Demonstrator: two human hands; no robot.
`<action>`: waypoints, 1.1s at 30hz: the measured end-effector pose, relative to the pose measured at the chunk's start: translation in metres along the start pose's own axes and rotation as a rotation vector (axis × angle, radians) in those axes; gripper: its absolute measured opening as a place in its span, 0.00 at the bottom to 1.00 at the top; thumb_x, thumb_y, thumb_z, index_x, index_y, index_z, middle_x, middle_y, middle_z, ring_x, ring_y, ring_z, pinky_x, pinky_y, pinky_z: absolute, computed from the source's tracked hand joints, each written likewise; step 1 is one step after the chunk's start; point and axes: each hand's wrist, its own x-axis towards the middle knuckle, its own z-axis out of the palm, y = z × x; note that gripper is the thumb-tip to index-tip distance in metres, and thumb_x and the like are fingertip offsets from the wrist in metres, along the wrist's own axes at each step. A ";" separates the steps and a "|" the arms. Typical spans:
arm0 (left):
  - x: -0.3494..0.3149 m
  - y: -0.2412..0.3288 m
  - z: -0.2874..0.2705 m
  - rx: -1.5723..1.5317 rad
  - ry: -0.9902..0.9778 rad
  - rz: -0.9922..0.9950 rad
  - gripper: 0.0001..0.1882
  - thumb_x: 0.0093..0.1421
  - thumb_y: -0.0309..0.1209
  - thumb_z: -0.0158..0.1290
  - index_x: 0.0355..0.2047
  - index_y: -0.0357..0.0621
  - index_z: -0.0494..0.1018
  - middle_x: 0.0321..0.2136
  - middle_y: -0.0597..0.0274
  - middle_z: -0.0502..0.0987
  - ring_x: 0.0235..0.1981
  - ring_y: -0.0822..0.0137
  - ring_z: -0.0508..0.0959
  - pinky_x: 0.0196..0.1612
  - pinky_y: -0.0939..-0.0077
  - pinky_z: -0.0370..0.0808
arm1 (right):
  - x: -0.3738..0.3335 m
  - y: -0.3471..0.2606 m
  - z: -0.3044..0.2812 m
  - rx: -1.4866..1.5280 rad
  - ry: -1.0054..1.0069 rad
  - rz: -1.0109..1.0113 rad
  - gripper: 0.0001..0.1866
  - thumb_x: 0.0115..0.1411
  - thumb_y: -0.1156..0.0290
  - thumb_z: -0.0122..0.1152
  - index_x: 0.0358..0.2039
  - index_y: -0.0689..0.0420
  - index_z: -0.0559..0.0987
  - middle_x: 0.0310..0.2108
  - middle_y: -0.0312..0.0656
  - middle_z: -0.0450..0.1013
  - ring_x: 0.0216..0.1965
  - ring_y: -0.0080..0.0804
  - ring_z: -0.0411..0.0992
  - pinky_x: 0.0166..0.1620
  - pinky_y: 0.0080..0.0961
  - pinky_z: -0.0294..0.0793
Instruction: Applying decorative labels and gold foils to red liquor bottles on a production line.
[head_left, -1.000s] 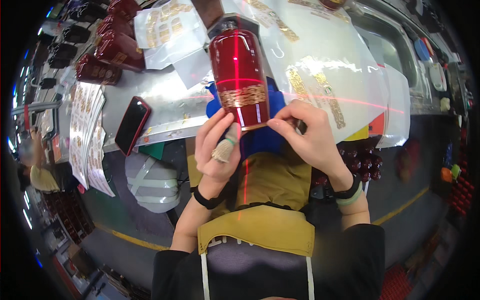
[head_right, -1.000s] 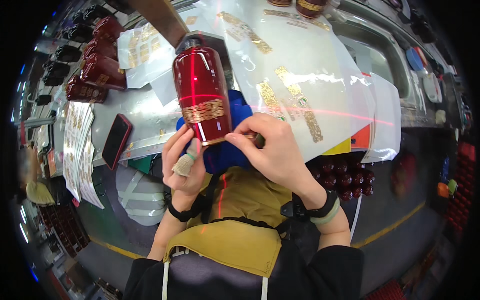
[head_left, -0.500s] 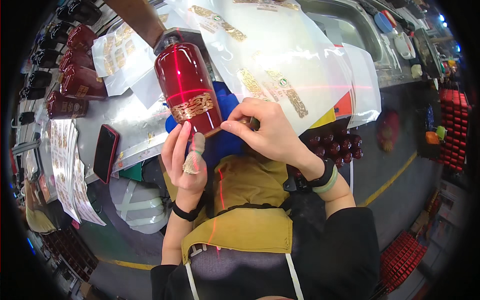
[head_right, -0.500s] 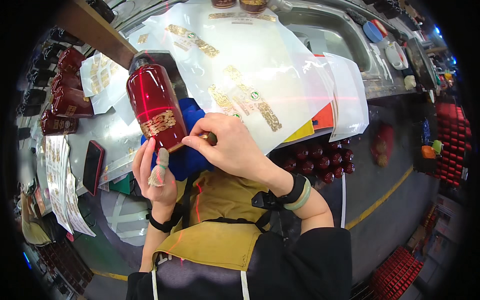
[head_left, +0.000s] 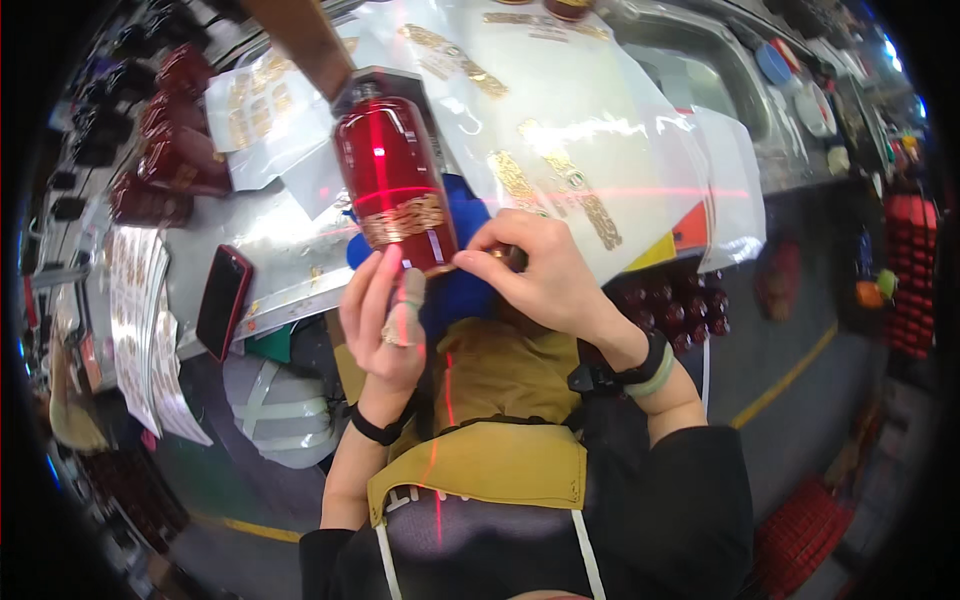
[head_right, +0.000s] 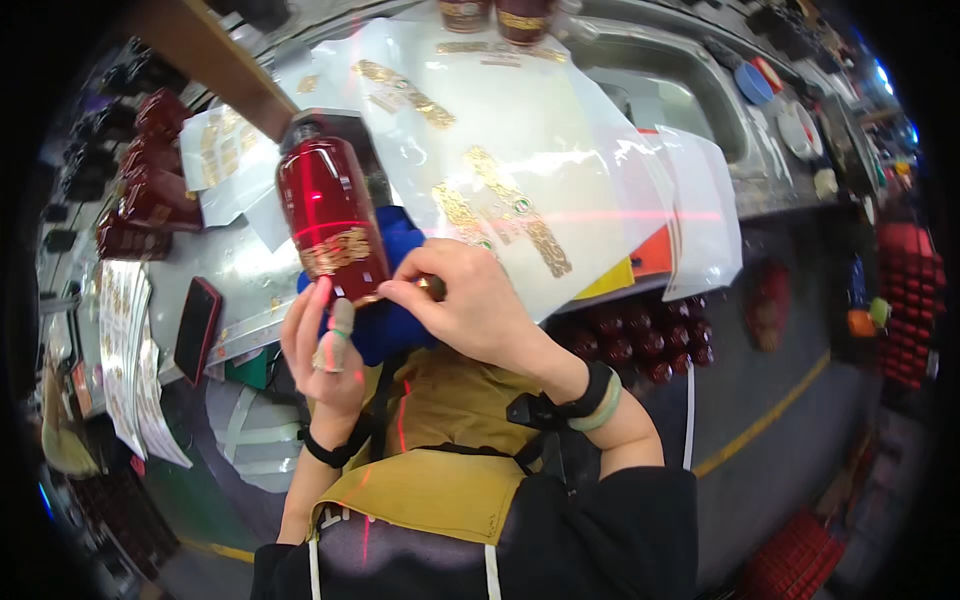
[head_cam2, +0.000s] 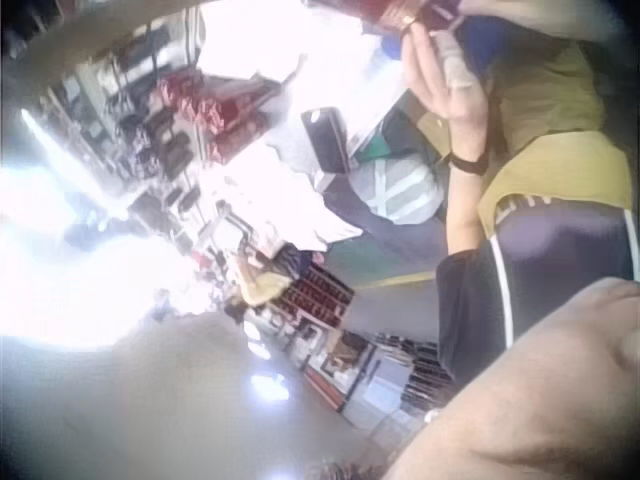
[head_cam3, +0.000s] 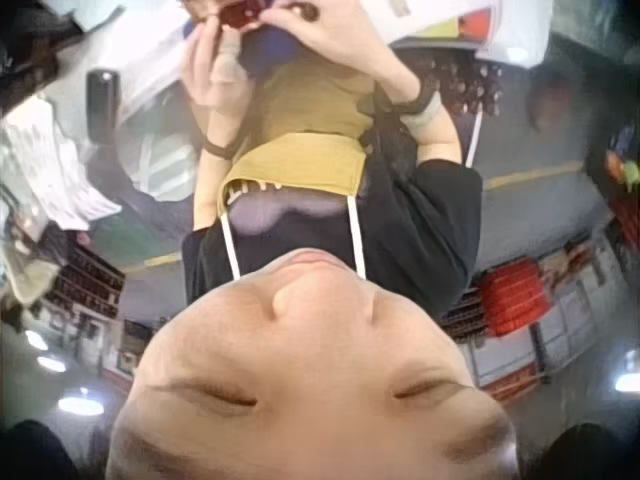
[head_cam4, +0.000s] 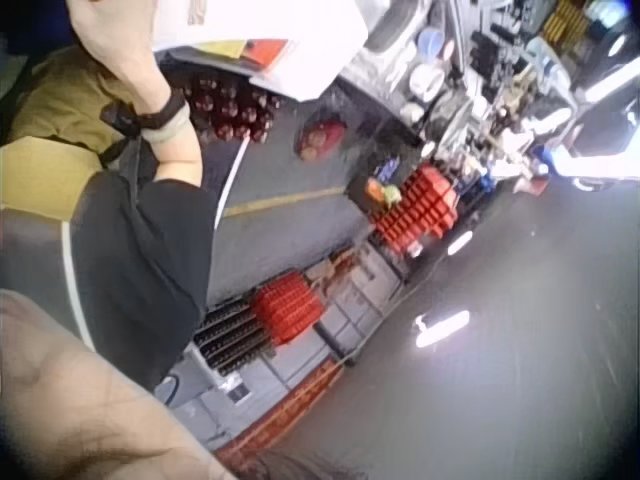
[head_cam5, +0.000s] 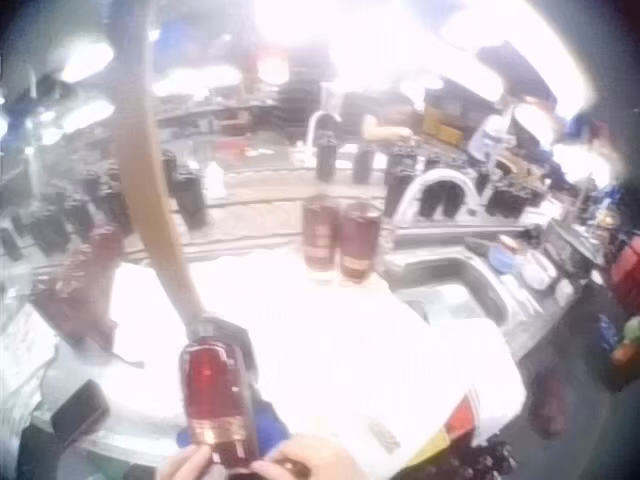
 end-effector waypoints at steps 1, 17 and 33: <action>-0.001 0.000 0.001 -0.034 0.014 -0.063 0.13 0.61 0.17 0.60 0.47 0.27 0.80 0.48 0.49 0.84 0.50 0.50 0.82 0.53 0.60 0.79 | 0.001 0.000 0.001 -0.018 0.010 -0.036 0.09 0.61 0.68 0.71 0.31 0.61 0.84 0.27 0.45 0.77 0.27 0.37 0.75 0.34 0.32 0.73; -0.006 -0.003 -0.003 -0.208 0.168 0.015 0.11 0.55 0.23 0.61 0.39 0.34 0.78 0.59 0.48 0.77 0.56 0.47 0.79 0.49 0.61 0.85 | -0.005 0.032 -0.002 -1.160 -0.096 -0.264 0.10 0.62 0.67 0.62 0.29 0.60 0.79 0.25 0.42 0.72 0.28 0.39 0.70 0.35 0.35 0.68; -0.002 -0.001 -0.006 -0.127 0.108 0.013 0.10 0.55 0.23 0.63 0.38 0.36 0.81 0.54 0.53 0.81 0.54 0.51 0.81 0.51 0.64 0.84 | -0.002 -0.009 -0.002 -0.133 0.039 0.074 0.08 0.63 0.73 0.70 0.29 0.60 0.79 0.21 0.25 0.65 0.23 0.13 0.56 0.27 0.19 0.51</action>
